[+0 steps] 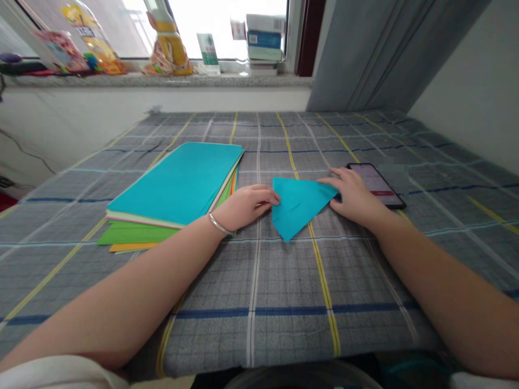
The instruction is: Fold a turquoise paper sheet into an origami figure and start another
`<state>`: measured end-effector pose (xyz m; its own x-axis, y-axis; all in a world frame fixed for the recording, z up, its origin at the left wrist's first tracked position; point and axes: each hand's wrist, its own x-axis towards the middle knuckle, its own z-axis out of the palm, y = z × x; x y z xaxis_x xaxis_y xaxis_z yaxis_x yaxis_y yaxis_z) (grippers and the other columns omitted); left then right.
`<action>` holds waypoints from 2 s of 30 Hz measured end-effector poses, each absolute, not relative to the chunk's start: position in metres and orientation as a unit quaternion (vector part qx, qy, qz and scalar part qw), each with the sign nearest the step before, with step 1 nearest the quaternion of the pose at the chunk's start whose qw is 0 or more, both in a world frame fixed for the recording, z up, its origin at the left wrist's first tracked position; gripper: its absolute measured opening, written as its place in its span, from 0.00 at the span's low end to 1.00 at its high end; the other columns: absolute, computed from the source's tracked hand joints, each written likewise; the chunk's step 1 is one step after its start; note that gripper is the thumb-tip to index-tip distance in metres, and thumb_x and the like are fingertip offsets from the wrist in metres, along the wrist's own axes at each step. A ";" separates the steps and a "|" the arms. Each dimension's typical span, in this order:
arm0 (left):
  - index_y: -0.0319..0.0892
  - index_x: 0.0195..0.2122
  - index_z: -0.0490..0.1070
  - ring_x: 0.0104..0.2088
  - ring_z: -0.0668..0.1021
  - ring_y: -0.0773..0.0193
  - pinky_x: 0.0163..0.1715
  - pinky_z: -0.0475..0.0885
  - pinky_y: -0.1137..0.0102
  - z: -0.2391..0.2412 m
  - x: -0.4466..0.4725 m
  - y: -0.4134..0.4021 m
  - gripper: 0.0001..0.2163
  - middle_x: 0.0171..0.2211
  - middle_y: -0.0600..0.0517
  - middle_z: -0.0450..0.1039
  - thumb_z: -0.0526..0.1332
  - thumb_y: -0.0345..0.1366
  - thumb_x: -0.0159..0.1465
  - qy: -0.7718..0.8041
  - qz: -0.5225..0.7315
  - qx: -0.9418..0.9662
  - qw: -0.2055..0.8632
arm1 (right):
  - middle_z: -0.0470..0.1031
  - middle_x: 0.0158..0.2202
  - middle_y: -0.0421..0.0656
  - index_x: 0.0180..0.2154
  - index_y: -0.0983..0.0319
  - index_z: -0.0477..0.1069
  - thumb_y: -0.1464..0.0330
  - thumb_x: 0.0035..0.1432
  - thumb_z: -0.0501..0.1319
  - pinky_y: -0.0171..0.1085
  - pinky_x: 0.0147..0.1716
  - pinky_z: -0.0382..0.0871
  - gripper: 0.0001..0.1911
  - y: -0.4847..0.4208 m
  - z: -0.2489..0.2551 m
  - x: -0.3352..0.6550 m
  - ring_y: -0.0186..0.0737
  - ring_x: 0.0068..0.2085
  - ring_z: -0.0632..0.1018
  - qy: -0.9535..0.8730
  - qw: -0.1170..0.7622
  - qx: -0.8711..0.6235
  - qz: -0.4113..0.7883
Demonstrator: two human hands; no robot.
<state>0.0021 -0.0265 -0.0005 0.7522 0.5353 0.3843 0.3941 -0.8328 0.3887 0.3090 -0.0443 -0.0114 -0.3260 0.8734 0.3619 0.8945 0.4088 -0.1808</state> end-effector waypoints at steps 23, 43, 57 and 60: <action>0.41 0.52 0.74 0.52 0.78 0.60 0.54 0.74 0.60 -0.007 -0.002 -0.017 0.16 0.54 0.46 0.75 0.61 0.33 0.63 0.375 0.272 0.843 0.275 | 0.79 0.49 0.40 0.29 0.55 0.77 0.69 0.52 0.63 0.49 0.51 0.69 0.04 -0.067 0.026 0.297 0.49 0.50 0.76 -0.911 0.171 -0.372 0.056; 0.40 0.52 0.72 0.56 0.75 0.52 0.57 0.70 0.58 0.004 0.014 -0.049 0.21 0.57 0.43 0.72 0.63 0.49 0.64 0.284 0.129 0.950 0.032 | 0.82 0.44 0.40 0.40 0.53 0.80 0.63 0.53 0.68 0.43 0.51 0.71 0.11 -0.060 0.016 0.299 0.45 0.47 0.80 -0.905 0.124 -0.376 0.158; 0.43 0.39 0.75 0.33 0.81 0.61 0.31 0.71 0.70 0.013 0.017 -0.060 0.12 0.33 0.51 0.80 0.54 0.41 0.70 0.334 0.116 0.933 -0.069 | 0.80 0.43 0.43 0.37 0.57 0.72 0.70 0.57 0.56 0.40 0.42 0.70 0.08 -0.070 0.022 0.292 0.44 0.43 0.79 -0.883 0.123 -0.442 0.096; 0.42 0.36 0.74 0.30 0.80 0.63 0.27 0.68 0.72 0.012 0.019 -0.061 0.13 0.29 0.51 0.78 0.55 0.43 0.69 0.355 0.132 0.922 -0.088 | 0.79 0.33 0.42 0.35 0.57 0.71 0.69 0.55 0.57 0.38 0.32 0.66 0.06 -0.071 0.024 0.291 0.43 0.33 0.77 -0.855 0.114 -0.502 0.064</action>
<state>0.0190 -0.0612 0.0119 0.7139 0.6304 0.3048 0.6766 -0.7332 -0.0684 0.2906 -0.0715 0.0241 -0.4702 0.8728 0.1305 0.8435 0.4880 -0.2246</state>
